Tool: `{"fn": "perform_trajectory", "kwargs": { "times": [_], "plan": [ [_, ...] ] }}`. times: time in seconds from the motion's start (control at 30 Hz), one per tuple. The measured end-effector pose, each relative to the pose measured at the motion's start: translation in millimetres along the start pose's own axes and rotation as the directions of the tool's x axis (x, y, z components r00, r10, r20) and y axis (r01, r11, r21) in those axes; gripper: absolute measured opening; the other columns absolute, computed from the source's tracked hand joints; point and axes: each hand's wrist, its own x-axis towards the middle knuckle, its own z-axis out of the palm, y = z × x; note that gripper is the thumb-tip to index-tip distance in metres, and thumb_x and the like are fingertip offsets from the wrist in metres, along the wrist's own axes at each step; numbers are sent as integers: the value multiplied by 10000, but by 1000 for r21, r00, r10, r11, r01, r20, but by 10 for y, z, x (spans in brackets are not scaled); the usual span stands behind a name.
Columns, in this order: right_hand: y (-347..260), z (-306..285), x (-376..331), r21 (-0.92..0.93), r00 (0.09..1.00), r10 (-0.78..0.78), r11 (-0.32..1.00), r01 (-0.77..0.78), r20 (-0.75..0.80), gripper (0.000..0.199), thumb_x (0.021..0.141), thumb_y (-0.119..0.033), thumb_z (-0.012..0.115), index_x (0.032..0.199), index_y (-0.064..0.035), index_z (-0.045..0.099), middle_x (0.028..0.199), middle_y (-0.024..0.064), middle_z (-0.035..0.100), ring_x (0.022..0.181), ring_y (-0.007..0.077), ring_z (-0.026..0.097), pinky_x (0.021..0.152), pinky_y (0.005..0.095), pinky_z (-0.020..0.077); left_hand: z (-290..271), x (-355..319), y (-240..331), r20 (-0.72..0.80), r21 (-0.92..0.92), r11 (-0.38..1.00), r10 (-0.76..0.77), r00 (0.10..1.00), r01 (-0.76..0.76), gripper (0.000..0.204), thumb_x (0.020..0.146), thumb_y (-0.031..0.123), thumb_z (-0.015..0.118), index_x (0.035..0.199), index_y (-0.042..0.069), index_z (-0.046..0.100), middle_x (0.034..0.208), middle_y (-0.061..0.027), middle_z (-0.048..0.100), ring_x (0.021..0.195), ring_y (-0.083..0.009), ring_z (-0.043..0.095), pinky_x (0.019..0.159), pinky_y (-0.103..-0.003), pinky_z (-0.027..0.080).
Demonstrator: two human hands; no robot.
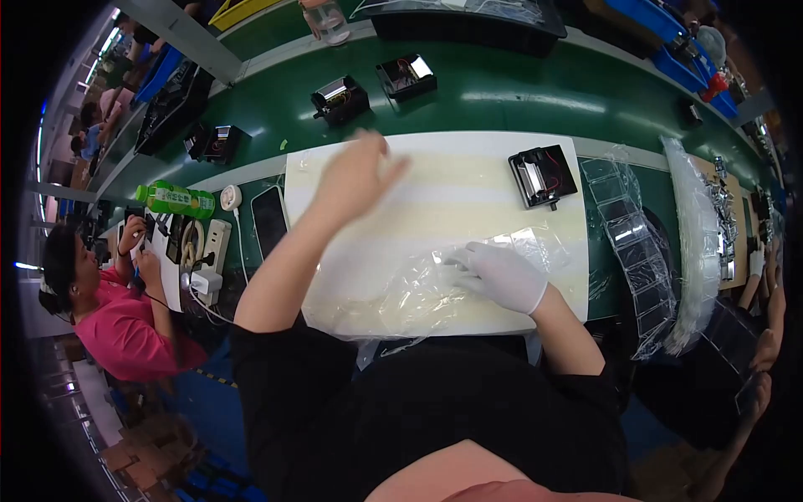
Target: Packaging black electronic components into clear plastic protective sleeves.
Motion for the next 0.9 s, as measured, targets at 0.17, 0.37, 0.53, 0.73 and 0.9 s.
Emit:
{"fn": "perform_trajectory", "kwargs": {
  "times": [0.17,0.37,0.53,0.73,0.9],
  "plan": [
    [0,57,-135,86,999,-47,995,46,13,335,904,-306,623,1151,-80,623,999,139,641,803,316,644,747,392,505,376,-721,412,446,50,949,259,857,-312,422,1001,392,473,988,-12,598,889,-148,669,810,-301,649,769,-382,515],
    [-42,126,-160,26,994,82,996,-84,74,462,874,-348,666,1245,-87,580,1005,134,656,791,290,640,709,367,508,425,-723,418,607,-596,685,44,793,419,333,1017,327,464,954,5,520,887,-134,692,746,-255,635,734,-320,514],
    [8,313,-158,-123,976,-83,991,59,-200,570,856,-359,669,1338,-116,484,1015,121,644,741,297,645,646,371,513,528,-723,445,684,-675,412,37,729,613,263,1009,279,489,971,22,447,925,-134,709,695,-204,619,667,-270,490],
    [-102,279,-100,-157,975,-35,988,0,-220,693,819,-358,709,1411,-124,433,1045,125,647,768,309,647,654,369,519,511,-728,372,672,-657,667,308,673,351,307,918,130,640,1014,48,361,968,-145,712,689,-162,620,607,-247,454],
    [-160,250,-106,-101,970,1,994,-27,-245,734,790,-340,736,1429,-129,443,1067,130,648,810,324,651,691,380,526,543,-752,307,569,-743,647,475,671,172,465,823,26,729,1029,73,316,976,-152,711,683,-145,606,594,-245,445]
  ]
}}
